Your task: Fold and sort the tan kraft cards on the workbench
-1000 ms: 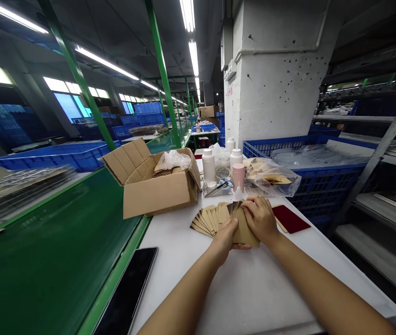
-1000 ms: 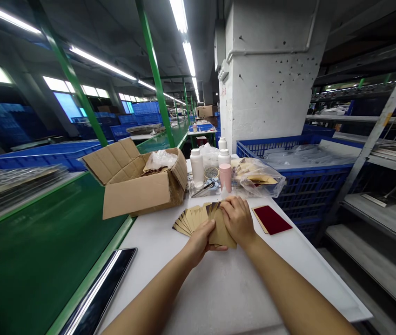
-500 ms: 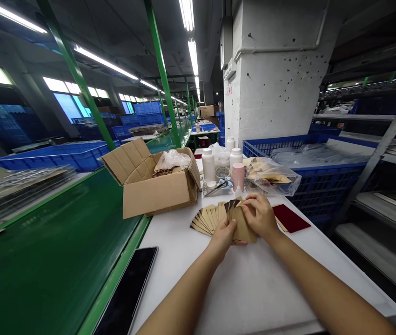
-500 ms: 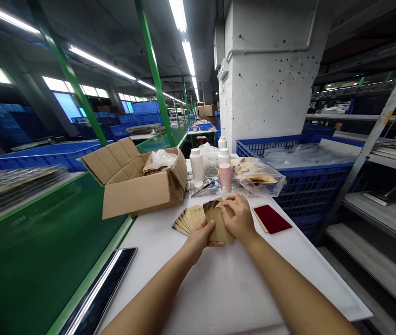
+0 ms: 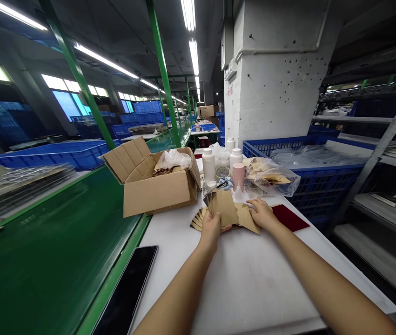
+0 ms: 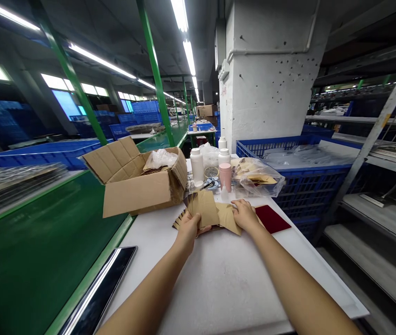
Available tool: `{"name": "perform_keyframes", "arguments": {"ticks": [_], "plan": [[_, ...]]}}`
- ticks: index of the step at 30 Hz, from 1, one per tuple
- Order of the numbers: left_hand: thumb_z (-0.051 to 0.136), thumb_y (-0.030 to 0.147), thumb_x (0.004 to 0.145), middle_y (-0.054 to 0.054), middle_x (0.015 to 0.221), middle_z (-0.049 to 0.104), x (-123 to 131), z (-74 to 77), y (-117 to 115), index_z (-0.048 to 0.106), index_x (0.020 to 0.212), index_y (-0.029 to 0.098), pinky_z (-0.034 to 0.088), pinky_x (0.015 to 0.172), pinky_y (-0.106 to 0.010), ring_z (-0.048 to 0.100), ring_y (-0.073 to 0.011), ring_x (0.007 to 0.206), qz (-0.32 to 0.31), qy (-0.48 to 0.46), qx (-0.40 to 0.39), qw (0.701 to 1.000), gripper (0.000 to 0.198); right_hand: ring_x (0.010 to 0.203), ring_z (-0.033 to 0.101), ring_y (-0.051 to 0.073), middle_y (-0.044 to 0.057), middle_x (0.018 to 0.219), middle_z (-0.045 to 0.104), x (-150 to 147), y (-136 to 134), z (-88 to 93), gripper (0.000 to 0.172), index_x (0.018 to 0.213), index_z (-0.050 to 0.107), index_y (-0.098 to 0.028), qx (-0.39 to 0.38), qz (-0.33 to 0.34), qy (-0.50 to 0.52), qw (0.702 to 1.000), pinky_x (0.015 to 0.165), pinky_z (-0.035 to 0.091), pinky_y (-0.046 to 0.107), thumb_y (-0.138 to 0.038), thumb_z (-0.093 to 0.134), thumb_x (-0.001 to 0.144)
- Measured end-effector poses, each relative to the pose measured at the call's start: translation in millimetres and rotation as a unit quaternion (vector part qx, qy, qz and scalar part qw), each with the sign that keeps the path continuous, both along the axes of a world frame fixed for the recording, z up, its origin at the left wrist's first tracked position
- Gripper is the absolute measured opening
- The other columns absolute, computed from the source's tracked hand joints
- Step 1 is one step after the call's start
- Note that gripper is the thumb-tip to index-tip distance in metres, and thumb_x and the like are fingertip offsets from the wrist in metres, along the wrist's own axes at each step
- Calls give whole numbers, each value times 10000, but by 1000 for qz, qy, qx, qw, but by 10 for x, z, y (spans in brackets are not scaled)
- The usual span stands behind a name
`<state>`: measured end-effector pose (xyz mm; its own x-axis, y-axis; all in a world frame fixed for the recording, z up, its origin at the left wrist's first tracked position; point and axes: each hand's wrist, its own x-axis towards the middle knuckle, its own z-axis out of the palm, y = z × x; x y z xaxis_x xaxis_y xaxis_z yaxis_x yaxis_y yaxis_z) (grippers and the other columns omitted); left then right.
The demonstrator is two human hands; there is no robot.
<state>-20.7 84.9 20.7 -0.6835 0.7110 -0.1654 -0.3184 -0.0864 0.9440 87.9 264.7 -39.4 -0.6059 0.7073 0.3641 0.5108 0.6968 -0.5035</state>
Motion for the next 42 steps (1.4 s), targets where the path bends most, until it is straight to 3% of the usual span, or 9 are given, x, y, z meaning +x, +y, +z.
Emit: {"name": "perform_keyframes", "arguments": {"ticks": [8, 15, 20, 26, 31, 34, 42], "plan": [[497, 148, 747, -91, 1184, 576, 39, 30, -9, 468, 1142, 208, 577, 628, -297, 635, -198, 889, -19, 19, -25, 999, 401, 928, 524, 201, 44, 895, 629, -85, -39, 67, 115, 767, 591, -200, -4, 18, 22, 1000, 845, 373, 341, -193, 476, 758], [474, 151, 747, -80, 1191, 567, 8, 17, -16, 466, 1154, 223, 559, 623, -259, 612, -196, 947, -8, 47, -33, 998, 414, 844, 533, 187, 42, 838, 601, 28, -214, 338, 130, 787, 523, -194, 57, 29, 168, 984, 770, 387, 317, -204, 399, 829], [481, 219, 785, -91, 1059, 616, 129, -23, -10, 510, 1097, 198, 561, 629, -292, 624, -192, 855, -107, -7, -49, 993, 314, 948, 536, 186, 57, 960, 604, 71, -526, 532, 130, 852, 526, -198, 188, 55, 221, 956, 847, 375, 337, -185, 397, 863], [463, 287, 851, -103, 1032, 609, 309, 18, -46, 511, 1081, 173, 561, 724, -386, 615, -199, 886, -181, -89, 2, 979, 260, 945, 528, 186, 59, 966, 602, 42, -679, 560, 100, 852, 559, -184, 286, 30, 178, 941, 860, 354, 348, -179, 459, 853], [435, 342, 877, -111, 1081, 580, 312, 54, -68, 488, 1129, 169, 569, 712, -420, 612, -210, 893, -213, -104, 7, 972, 311, 918, 536, 172, 43, 943, 615, 60, -680, 578, 79, 855, 555, -184, 291, 5, 172, 941, 888, 320, 359, -194, 476, 855], [486, 279, 847, -109, 1038, 588, 319, 60, -85, 486, 1125, 153, 576, 696, -413, 617, -219, 886, -228, -90, -2, 969, 305, 905, 538, 162, 35, 934, 617, 69, -675, 588, 74, 843, 554, -184, 289, 0, 176, 941, 896, 309, 358, -192, 482, 851], [512, 223, 814, -120, 1089, 588, 230, 14, -58, 493, 1156, 160, 587, 680, -377, 624, -215, 878, -185, -56, 10, 981, 348, 978, 526, 180, 44, 1043, 597, 75, -667, 594, 155, 892, 614, -223, 260, 43, 146, 953, 903, 310, 366, -186, 473, 837]]}}
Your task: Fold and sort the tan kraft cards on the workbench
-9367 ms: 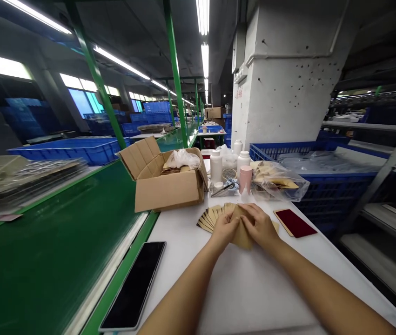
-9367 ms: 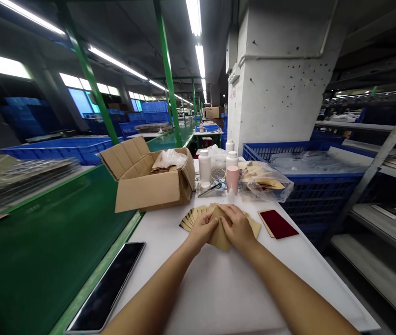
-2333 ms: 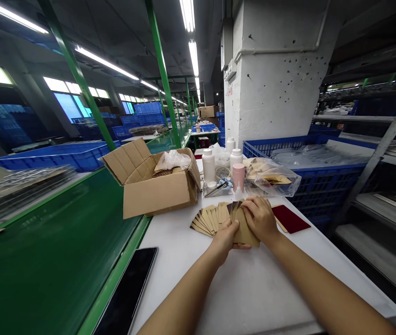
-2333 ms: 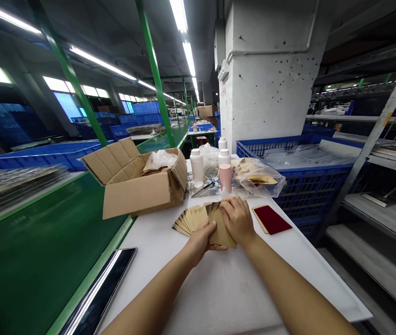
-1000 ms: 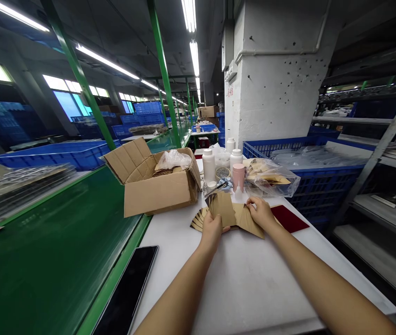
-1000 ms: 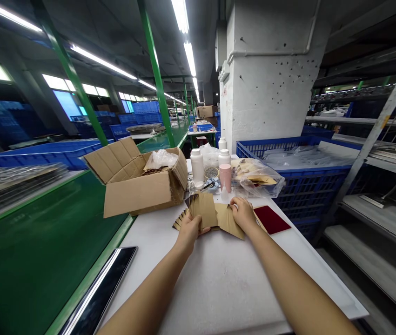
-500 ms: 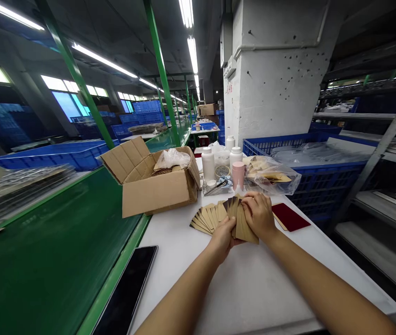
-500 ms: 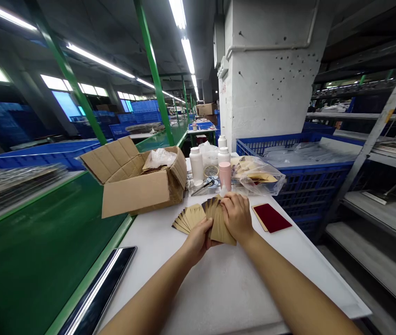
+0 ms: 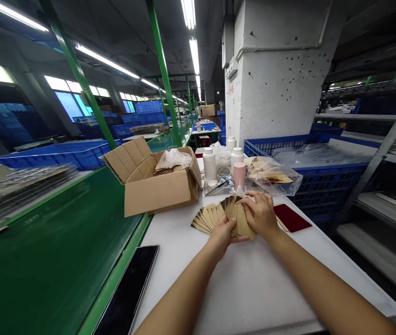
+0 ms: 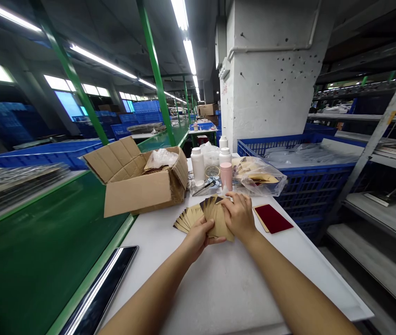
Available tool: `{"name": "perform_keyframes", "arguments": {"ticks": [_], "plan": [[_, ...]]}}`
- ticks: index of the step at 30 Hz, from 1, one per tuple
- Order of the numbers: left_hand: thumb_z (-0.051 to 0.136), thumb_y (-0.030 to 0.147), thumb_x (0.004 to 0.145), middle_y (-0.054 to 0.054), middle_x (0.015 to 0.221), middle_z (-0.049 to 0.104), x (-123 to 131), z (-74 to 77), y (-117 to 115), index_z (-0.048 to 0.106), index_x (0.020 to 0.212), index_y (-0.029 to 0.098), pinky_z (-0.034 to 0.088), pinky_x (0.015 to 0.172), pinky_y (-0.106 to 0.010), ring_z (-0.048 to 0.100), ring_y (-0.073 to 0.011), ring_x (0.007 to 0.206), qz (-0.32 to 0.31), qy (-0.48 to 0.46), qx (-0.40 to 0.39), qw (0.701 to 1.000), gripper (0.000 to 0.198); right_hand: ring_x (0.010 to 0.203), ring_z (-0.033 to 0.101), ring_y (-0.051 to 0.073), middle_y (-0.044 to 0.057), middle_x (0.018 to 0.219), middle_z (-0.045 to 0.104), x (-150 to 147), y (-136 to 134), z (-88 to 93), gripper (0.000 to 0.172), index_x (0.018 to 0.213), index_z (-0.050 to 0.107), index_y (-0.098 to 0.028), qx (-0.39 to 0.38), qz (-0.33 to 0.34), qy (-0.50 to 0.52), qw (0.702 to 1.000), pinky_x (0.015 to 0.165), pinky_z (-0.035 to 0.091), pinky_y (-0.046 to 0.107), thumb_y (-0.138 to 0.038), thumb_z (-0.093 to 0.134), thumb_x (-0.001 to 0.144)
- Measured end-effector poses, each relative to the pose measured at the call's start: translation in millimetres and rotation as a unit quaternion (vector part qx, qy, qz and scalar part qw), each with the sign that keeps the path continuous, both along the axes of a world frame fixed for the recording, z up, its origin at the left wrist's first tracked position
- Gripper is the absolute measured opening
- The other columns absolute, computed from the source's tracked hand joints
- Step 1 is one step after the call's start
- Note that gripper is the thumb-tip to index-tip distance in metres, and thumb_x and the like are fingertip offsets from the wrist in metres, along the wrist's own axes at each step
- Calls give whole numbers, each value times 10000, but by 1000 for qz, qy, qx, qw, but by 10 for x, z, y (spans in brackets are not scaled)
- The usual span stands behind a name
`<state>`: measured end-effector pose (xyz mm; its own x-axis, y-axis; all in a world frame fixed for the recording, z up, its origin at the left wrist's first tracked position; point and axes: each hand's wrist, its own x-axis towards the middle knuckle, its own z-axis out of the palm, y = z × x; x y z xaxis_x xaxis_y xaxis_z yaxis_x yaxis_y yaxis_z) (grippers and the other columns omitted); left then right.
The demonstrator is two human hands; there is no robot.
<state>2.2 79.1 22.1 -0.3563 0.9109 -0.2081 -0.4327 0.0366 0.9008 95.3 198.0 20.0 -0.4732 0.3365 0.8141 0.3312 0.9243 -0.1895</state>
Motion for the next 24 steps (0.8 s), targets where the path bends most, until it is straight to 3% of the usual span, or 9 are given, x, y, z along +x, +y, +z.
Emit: {"name": "perform_keyframes", "arguments": {"ticks": [5, 10, 15, 24], "plan": [[481, 198, 821, -109, 1172, 561, -164, -22, 53, 490, 1118, 177, 593, 659, -350, 627, -197, 878, 104, 18, -3, 994, 298, 1041, 518, 190, 37, 1083, 590, 6, 252, -137, 184, 926, 606, -225, -125, -24, 44, 991, 901, 341, 360, -217, 454, 823], [476, 155, 799, -89, 1209, 549, -300, -40, 68, 490, 1088, 197, 598, 645, -319, 609, -194, 953, 193, 17, 12, 981, 293, 1105, 486, 244, 83, 1166, 570, -77, 536, -380, 315, 1086, 567, -196, -265, -66, -111, 956, 899, 353, 406, -243, 417, 813], [491, 102, 739, -97, 1192, 568, -355, -63, 73, 481, 1124, 197, 599, 640, -314, 610, -211, 971, 202, 15, 24, 979, 397, 1222, 402, 221, 61, 1289, 511, -218, 513, -469, 399, 1191, 514, -227, -277, -20, -214, 937, 978, 282, 426, -198, 366, 821], [519, 125, 737, -79, 1182, 563, -313, -29, 67, 494, 1078, 204, 599, 695, -367, 597, -202, 986, 201, 32, 8, 979, 351, 1114, 443, 214, 72, 1135, 552, -198, 466, -458, 283, 1032, 564, -208, -262, -31, -242, 934, 907, 300, 388, -205, 383, 814]]}}
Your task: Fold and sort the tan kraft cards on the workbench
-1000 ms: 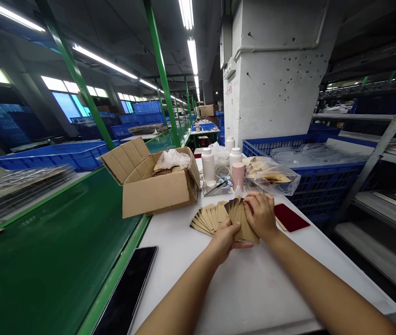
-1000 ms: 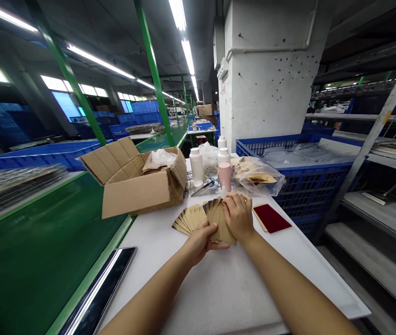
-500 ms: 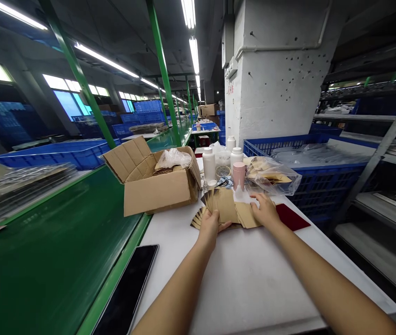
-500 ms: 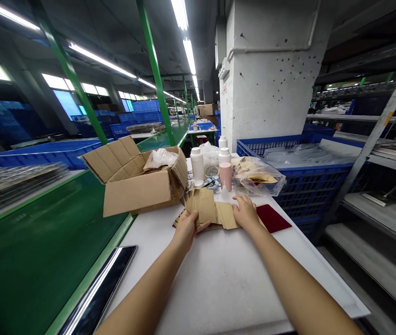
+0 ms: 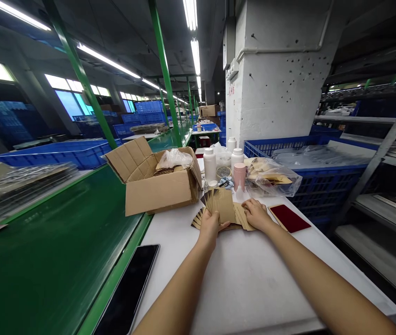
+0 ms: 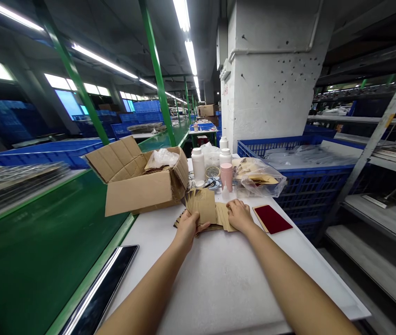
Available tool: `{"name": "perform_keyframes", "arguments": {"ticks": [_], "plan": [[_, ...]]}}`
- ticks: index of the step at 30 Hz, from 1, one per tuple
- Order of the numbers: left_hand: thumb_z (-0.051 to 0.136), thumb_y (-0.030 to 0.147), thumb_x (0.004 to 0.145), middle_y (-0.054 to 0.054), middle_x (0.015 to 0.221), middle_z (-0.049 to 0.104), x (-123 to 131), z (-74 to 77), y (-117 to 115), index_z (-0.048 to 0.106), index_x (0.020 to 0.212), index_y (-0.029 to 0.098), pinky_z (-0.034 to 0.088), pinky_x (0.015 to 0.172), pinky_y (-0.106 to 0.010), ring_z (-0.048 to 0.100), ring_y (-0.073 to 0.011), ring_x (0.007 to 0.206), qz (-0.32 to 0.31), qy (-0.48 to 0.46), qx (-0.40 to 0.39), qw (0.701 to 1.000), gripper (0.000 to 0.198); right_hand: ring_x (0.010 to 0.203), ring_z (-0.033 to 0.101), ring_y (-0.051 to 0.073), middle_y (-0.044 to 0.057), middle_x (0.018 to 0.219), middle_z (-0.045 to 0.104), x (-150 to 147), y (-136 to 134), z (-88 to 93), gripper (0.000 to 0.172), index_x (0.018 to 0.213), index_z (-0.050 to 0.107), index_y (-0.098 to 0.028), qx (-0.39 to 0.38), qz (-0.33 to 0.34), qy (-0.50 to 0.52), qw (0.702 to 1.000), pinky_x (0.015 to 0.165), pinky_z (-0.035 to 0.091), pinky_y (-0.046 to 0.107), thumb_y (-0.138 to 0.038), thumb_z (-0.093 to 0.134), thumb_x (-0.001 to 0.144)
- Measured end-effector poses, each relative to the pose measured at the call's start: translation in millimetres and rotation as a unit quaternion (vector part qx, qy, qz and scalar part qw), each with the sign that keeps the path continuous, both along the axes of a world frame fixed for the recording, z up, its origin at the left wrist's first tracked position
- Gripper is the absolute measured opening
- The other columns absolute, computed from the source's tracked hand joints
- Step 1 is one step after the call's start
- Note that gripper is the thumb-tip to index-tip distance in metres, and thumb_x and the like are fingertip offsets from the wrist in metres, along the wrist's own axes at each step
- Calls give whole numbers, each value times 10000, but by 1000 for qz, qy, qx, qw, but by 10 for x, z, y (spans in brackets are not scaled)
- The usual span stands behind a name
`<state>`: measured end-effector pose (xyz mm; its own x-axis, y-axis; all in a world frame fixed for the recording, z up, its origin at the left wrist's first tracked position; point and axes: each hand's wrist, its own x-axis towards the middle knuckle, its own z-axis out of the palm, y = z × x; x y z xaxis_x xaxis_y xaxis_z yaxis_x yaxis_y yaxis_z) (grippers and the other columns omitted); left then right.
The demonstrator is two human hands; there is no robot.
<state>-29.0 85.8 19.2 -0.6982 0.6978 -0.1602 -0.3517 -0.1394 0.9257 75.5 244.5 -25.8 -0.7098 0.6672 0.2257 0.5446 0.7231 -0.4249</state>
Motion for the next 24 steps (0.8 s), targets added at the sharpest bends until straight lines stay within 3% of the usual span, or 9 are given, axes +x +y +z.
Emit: {"name": "perform_keyframes", "arguments": {"ticks": [8, 10, 13, 15, 19, 22, 24], "plan": [[535, 142, 738, -81, 1175, 569, 14, -14, -8, 491, 1060, 204, 598, 680, -339, 602, -216, 995, -26, 6, -12, 1000, 331, 1033, 455, 250, 91, 1024, 560, 43, -2, 52, 253, 972, 601, -205, 66, -49, 16, 996, 877, 343, 418, -262, 506, 745], [541, 142, 735, -91, 1166, 573, 17, -8, -6, 491, 1064, 193, 596, 665, -320, 611, -217, 974, -23, 8, -22, 999, 336, 962, 491, 232, 75, 936, 586, 53, 22, 39, 243, 935, 618, -201, 37, -51, 41, 997, 850, 368, 401, -216, 509, 718], [535, 141, 735, -95, 1165, 573, 25, 13, -10, 490, 1075, 188, 591, 657, -302, 622, -208, 941, -19, 15, -29, 999, 346, 790, 538, 178, 46, 821, 600, 101, 58, 56, 282, 916, 627, -186, -97, -44, 122, 987, 752, 413, 338, -148, 490, 673], [522, 147, 743, -91, 1168, 571, 28, 26, -18, 491, 1073, 191, 589, 651, -307, 625, -203, 929, -16, 25, -31, 999, 334, 711, 546, 152, 37, 826, 609, 167, 61, 130, 316, 937, 625, -179, -206, -37, 204, 956, 688, 429, 308, -166, 525, 638], [500, 174, 766, -74, 1142, 589, 39, 24, -33, 484, 1104, 218, 579, 645, -308, 631, -192, 896, -24, 37, -37, 998, 341, 694, 565, 148, 47, 808, 641, 302, -17, 379, 329, 884, 635, -152, -364, 4, 346, 865, 656, 449, 291, -284, 641, 583], [490, 207, 791, -83, 1098, 610, 80, -7, -31, 495, 1111, 213, 570, 640, -301, 631, -191, 866, -61, 23, -39, 997, 320, 717, 581, 155, 52, 800, 663, 294, -129, 468, 350, 836, 636, -155, -407, 26, 401, 821, 663, 459, 286, -353, 694, 553], [476, 237, 813, -90, 1074, 617, 128, -28, -27, 511, 1107, 208, 567, 642, -311, 627, -193, 862, -100, 11, -41, 994, 298, 694, 578, 157, 49, 755, 659, 231, -202, 436, 339, 805, 625, -155, -394, 18, 421, 817, 641, 459, 284, -377, 695, 557]]}}
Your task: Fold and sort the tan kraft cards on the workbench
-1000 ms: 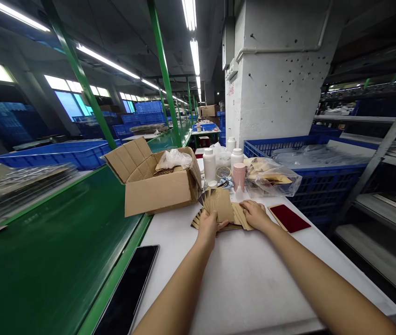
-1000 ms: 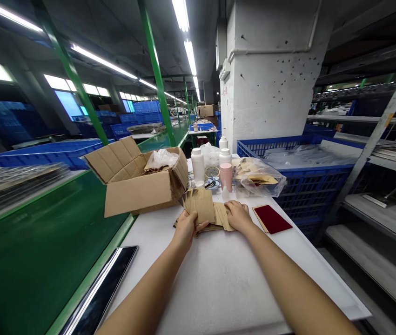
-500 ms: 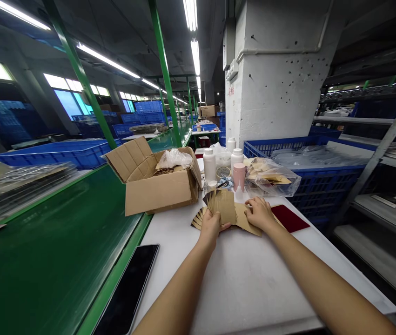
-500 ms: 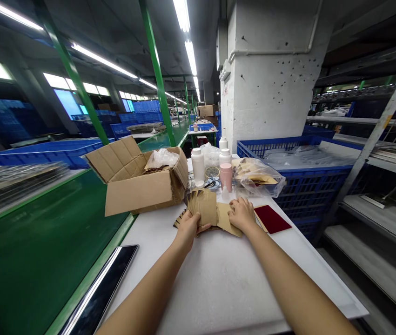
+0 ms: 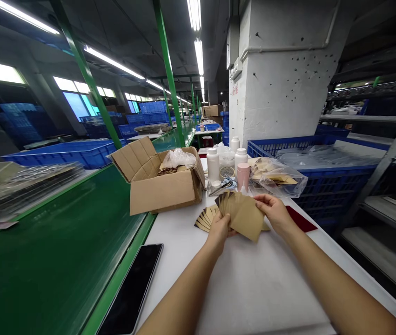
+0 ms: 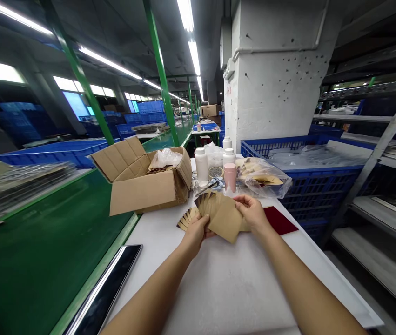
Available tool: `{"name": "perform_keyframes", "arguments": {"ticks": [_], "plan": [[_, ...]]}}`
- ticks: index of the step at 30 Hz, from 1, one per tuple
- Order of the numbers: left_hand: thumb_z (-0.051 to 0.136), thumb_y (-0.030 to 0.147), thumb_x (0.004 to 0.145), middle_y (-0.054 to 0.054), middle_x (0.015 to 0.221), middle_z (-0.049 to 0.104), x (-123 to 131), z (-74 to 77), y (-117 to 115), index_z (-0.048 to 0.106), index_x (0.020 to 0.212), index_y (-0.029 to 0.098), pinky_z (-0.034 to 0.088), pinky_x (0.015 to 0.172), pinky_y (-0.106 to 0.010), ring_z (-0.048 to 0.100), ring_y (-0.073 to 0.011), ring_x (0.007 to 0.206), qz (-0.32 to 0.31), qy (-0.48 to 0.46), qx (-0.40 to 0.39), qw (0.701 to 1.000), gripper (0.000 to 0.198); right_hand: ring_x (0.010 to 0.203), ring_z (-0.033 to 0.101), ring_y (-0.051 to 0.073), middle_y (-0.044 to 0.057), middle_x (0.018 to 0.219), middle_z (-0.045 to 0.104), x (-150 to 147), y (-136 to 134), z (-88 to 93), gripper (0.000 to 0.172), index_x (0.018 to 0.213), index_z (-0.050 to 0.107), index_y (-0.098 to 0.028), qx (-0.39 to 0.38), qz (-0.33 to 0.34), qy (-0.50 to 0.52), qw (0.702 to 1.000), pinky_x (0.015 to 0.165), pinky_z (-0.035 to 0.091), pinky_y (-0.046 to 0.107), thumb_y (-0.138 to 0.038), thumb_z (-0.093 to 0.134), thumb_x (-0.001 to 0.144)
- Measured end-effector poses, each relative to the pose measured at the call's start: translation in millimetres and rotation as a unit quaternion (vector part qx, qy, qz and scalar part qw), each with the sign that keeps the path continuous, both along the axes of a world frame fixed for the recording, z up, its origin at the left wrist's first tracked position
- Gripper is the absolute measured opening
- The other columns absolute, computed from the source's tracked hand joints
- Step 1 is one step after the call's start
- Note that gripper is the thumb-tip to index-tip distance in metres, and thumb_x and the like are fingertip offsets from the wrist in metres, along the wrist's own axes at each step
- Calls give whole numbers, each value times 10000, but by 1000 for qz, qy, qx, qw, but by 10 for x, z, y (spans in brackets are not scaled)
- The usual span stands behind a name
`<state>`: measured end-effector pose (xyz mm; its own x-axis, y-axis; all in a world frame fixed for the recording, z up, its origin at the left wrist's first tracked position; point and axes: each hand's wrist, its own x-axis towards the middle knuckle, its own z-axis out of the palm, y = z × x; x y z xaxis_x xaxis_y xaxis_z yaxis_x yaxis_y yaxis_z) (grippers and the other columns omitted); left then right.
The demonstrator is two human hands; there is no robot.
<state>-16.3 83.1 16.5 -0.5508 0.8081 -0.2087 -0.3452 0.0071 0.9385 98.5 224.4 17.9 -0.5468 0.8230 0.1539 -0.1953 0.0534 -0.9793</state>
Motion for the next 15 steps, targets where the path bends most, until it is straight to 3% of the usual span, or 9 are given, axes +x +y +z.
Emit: {"name": "perform_keyframes", "arguments": {"ticks": [4, 8, 15], "plan": [[473, 280, 835, -107, 1061, 614, 93, -5, 3, 519, 1097, 185, 568, 690, -358, 621, -198, 874, -47, -44, 2, 998, 283, 657, 563, 160, 48, 709, 639, -116, -82, -127, 281, 791, 604, -159, 71, -79, -20, 994, 610, 455, 289, -389, 639, 634], [476, 302, 842, -113, 1043, 610, 134, 30, -13, 514, 1078, 169, 572, 692, -421, 622, -218, 884, -69, -73, 17, 995, 273, 683, 567, 163, 57, 756, 639, -105, -98, -130, 228, 796, 605, -161, 119, -148, -43, 981, 638, 457, 296, -359, 592, 683], [506, 371, 831, -151, 1145, 579, 180, 65, -41, 493, 1163, 154, 583, 650, -422, 621, -263, 939, -105, -93, 27, 990, 397, 694, 558, 173, 70, 787, 643, -79, -117, -101, 218, 811, 612, -162, 163, -183, -60, 968, 644, 455, 304, -349, 571, 707]]}}
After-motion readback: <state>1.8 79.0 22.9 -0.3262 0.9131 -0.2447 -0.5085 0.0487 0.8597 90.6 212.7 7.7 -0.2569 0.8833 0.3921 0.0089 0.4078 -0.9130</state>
